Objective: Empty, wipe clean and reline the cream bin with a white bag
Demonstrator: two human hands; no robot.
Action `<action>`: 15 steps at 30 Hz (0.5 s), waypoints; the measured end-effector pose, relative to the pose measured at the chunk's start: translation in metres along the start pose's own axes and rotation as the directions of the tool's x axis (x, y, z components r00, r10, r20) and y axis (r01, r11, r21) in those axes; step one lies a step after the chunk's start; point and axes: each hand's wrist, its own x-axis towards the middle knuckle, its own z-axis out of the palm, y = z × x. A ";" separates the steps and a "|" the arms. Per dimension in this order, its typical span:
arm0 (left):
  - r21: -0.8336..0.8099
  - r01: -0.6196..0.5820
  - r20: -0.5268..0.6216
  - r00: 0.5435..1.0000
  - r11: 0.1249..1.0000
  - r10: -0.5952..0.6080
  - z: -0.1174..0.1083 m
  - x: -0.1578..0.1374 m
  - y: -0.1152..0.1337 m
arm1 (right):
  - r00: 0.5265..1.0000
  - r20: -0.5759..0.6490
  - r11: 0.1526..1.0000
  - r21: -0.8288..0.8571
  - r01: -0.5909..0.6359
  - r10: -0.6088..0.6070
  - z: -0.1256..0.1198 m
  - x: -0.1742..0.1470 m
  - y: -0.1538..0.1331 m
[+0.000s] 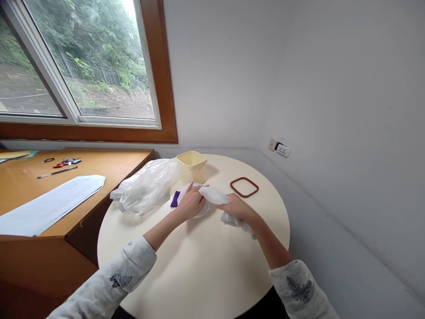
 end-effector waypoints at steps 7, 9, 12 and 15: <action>-0.087 0.056 -0.098 0.993 0.995 -0.064 0.007 0.004 0.003 | 0.997 -0.054 0.985 -0.162 0.053 -0.063 0.059 -0.017 -0.014; -0.193 0.093 -0.134 0.984 0.977 -0.120 0.005 0.004 0.002 | 0.994 -0.073 0.994 -0.084 0.075 -0.081 0.072 -0.015 -0.014; -0.428 0.115 -0.102 0.979 0.896 -0.175 -0.002 0.005 0.000 | 0.997 0.011 0.988 0.137 0.070 -0.072 0.087 -0.009 -0.009; -0.638 0.134 -0.052 0.975 0.758 -0.216 -0.008 0.007 0.003 | 0.990 0.084 0.936 0.342 0.081 -0.117 0.101 0.001 -0.001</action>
